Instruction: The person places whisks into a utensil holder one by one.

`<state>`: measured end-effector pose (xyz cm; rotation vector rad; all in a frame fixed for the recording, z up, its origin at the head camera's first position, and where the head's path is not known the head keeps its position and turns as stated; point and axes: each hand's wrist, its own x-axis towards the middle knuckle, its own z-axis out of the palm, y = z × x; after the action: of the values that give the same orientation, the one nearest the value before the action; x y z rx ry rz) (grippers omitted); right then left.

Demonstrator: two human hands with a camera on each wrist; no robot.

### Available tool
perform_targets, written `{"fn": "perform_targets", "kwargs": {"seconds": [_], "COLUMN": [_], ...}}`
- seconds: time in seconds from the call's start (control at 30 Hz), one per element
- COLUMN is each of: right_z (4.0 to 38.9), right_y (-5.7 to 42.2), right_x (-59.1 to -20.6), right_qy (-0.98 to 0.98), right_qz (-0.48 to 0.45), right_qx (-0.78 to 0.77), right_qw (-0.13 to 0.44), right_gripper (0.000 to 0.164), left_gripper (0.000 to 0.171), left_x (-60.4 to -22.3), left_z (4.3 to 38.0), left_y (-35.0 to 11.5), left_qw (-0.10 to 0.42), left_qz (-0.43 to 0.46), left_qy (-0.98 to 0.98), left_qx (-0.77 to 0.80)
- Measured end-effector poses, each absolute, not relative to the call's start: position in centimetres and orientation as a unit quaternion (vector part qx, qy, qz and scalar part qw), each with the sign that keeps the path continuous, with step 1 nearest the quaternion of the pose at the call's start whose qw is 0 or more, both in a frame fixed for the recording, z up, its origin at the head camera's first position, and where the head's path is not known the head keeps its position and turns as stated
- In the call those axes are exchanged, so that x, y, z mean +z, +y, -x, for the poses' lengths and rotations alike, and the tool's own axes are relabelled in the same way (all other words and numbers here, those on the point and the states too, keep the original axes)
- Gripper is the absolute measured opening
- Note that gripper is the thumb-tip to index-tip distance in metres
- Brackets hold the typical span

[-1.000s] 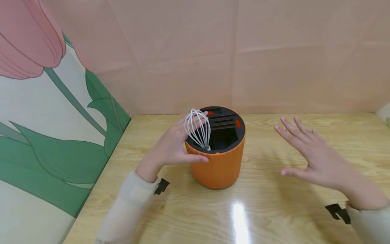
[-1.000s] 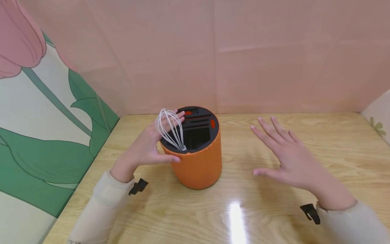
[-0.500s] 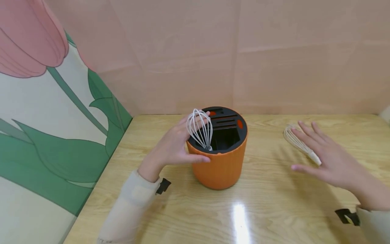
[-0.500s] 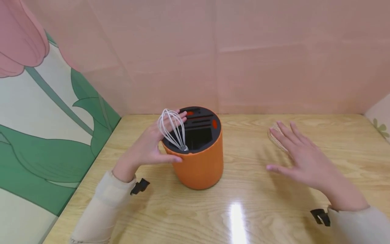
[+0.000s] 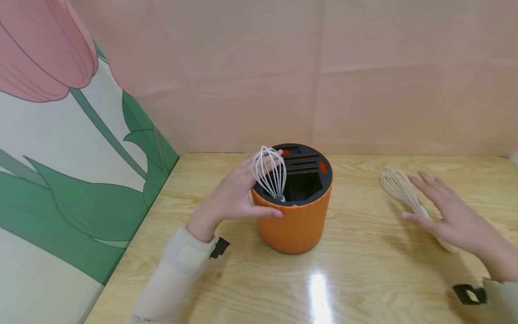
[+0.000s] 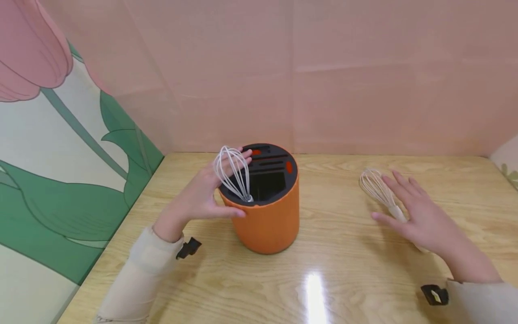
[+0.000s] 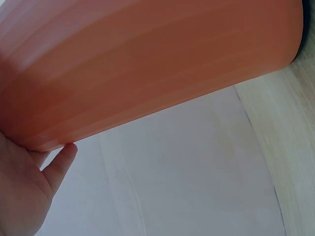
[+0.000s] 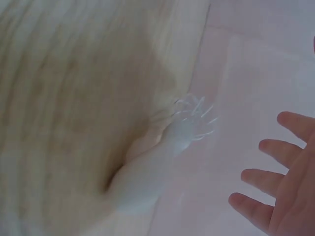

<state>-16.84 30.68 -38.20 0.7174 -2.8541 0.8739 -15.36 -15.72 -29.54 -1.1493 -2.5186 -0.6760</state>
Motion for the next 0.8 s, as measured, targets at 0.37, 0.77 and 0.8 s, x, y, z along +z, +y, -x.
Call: {"fn": "perform_targets", "kwargs": {"seconds": [0.37, 0.77, 0.8], "right_z": [17.4, 18.1, 18.1], "right_y": [32.8, 34.2, 34.2], "right_x": [-39.8, -41.4, -41.4], "right_qy": [-0.940, -0.956, -0.958], "right_qz": [-0.202, -0.170, -0.166], "right_qx": [0.273, 0.238, 0.233], "right_qw": [0.011, -0.024, -0.027], "right_gripper": [0.086, 0.090, 0.091], "left_gripper": [0.103, 0.100, 0.100], "left_x": [-29.5, -29.5, -29.5], "left_z": [15.4, 15.4, 15.3], "left_y": [-15.7, -15.7, -15.8], "left_qw": [0.152, 0.155, 0.156], "left_qz": [0.399, 0.399, 0.399], "left_qy": [-0.876, -0.876, -0.876], "left_qx": [-0.225, -0.223, -0.223]}}
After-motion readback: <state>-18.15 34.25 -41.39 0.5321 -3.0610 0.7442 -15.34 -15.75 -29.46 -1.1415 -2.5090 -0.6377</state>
